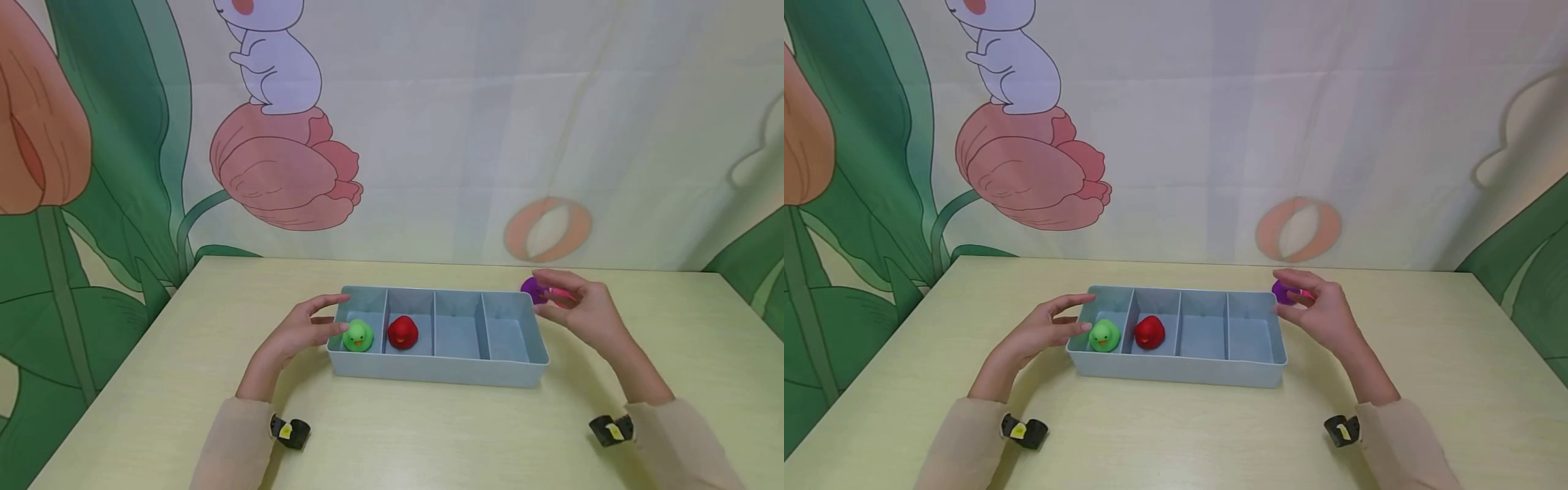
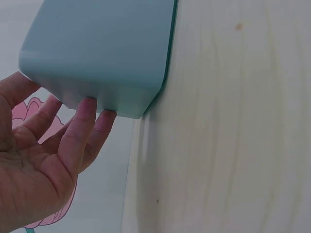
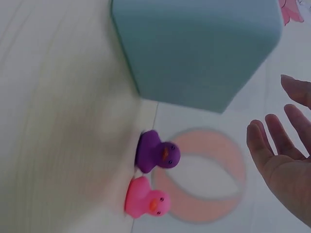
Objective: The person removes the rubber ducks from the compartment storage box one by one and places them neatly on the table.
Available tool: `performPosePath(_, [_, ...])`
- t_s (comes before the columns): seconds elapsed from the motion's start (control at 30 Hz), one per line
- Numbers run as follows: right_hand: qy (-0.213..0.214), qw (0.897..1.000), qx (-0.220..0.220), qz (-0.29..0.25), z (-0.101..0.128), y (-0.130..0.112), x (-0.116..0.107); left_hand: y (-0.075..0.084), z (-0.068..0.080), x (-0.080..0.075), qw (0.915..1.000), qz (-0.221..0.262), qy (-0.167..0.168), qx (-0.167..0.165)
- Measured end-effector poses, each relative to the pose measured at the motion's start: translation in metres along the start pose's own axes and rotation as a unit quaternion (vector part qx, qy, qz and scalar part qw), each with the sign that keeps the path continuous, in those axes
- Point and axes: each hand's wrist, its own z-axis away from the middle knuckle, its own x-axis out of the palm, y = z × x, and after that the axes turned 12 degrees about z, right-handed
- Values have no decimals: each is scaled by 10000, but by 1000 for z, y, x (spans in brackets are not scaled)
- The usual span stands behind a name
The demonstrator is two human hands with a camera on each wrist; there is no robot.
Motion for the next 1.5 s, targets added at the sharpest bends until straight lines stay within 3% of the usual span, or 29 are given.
performPosePath(0.2, [-134, 9989, -450, -16, 5, -16, 12, -1, 0, 0, 10000, 8, -10, 18])
performPosePath(0.37, [-257, 9947, -868, -495, 8, -26, 25, 0, 1, 0, 10000, 44, -21, 11])
performPosePath(0.9, [-863, 9879, -1088, -691, 4, -50, 66, -2, 0, -2, 10000, -7, -45, 9])
performPosePath(1.5, [-1282, 9850, -1108, -313, -11, -70, 107, 0, 0, -3, 10000, 28, -49, 11])
